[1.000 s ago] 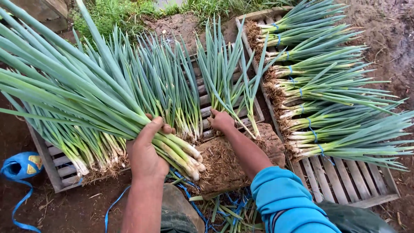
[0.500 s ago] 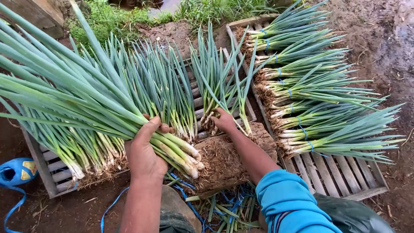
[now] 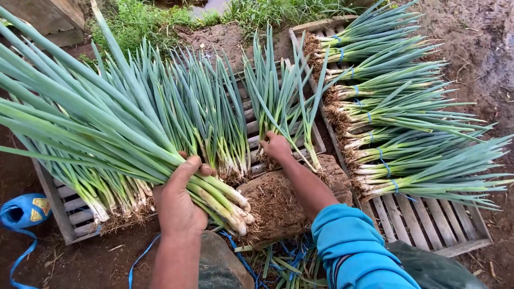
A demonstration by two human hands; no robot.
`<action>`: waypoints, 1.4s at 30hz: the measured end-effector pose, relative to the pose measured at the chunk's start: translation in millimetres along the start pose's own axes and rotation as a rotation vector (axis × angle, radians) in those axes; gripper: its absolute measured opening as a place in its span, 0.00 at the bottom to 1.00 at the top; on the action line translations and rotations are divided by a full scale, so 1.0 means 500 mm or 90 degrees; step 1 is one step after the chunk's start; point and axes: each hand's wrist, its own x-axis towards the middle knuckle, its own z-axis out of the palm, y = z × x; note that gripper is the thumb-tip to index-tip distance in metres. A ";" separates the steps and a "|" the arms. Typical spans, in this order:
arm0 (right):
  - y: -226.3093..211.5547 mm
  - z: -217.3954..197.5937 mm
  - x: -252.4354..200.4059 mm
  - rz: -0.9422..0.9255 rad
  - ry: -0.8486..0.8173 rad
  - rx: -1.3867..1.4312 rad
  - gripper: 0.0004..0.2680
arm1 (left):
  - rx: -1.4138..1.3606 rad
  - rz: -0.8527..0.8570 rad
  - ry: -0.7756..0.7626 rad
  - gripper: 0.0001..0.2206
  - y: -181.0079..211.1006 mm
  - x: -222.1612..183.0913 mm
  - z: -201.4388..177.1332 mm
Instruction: Bundling harvested green onions into bunches using blue plastic string on a wooden pallet.
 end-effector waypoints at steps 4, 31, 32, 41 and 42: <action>-0.002 -0.025 0.004 0.036 0.086 0.171 0.12 | 0.004 -0.002 -0.023 0.13 -0.001 0.001 -0.003; -0.103 -0.488 -0.641 -0.410 0.013 0.409 0.27 | -0.160 -0.136 -0.670 0.39 -0.099 -0.040 -0.004; -0.139 -0.501 -0.670 -0.385 -0.021 0.384 0.26 | -0.183 -0.146 -0.708 0.42 -0.106 -0.034 -0.004; -0.175 -0.494 -0.677 -0.568 -0.068 0.165 0.20 | -0.169 -0.107 -0.748 0.47 -0.126 -0.055 0.024; -0.184 -0.501 -0.686 -0.555 -0.076 0.134 0.20 | -0.163 -0.095 -0.762 0.50 -0.115 -0.059 0.031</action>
